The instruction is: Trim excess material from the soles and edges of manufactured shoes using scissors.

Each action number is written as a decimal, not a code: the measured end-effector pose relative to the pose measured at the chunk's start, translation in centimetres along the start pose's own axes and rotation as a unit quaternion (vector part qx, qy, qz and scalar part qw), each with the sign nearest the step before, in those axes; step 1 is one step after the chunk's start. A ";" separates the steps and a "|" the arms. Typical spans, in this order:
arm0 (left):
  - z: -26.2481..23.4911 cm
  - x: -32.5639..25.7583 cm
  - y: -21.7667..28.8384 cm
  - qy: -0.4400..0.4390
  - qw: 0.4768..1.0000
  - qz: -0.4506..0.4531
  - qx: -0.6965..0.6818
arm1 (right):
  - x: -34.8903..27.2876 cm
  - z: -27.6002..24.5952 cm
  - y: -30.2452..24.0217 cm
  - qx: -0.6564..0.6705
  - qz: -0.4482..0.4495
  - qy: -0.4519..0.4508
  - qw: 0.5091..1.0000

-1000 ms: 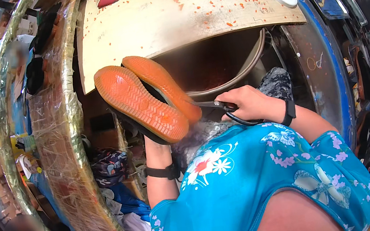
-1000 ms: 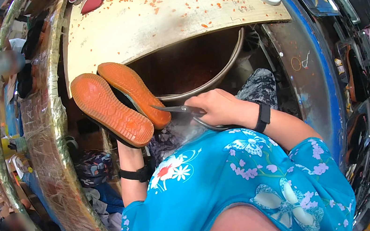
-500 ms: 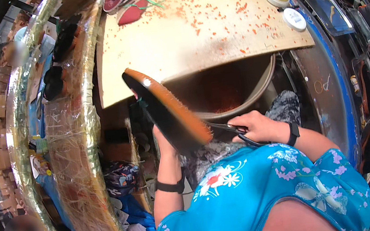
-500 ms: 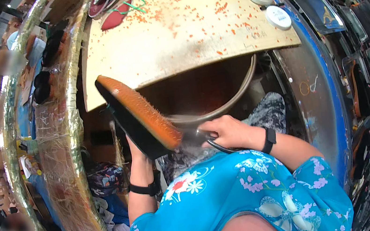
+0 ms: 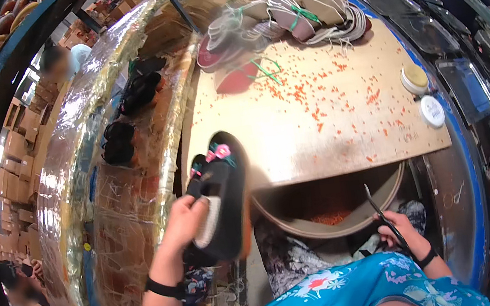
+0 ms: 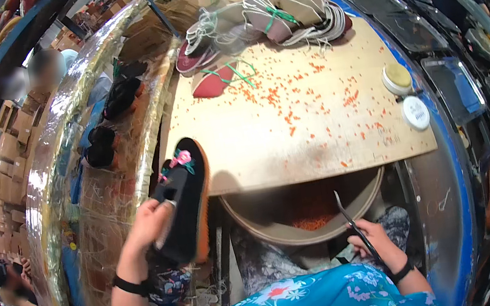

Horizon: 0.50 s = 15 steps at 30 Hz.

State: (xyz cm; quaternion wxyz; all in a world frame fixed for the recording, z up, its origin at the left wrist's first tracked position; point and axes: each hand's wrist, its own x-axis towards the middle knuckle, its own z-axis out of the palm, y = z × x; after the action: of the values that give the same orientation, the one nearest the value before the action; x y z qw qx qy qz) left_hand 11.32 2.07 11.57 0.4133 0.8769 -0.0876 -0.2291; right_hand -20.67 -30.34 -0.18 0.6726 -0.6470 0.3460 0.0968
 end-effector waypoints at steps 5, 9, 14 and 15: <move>-7.4 10.8 2.8 0.042 0.997 0.052 0.029 | -0.3 -1.0 0.2 0.026 0.039 0.085 0.995; -10.2 17.3 1.5 0.208 0.975 0.070 -0.016 | 0.4 -0.7 -1.3 0.000 0.031 0.115 0.993; -18.8 16.3 -7.0 0.360 0.921 -0.014 0.145 | 2.9 0.0 -2.3 -0.087 -0.017 0.109 0.990; -18.5 14.5 -5.4 0.299 0.948 -0.054 0.095 | 3.7 0.3 -2.5 -0.094 -0.012 0.114 0.989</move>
State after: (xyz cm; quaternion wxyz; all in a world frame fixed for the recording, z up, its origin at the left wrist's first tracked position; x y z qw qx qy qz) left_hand 32.65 13.30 12.90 0.3224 0.9437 0.0664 0.0314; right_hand -16.39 -31.61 -0.32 0.5661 -0.7184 0.4016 0.0464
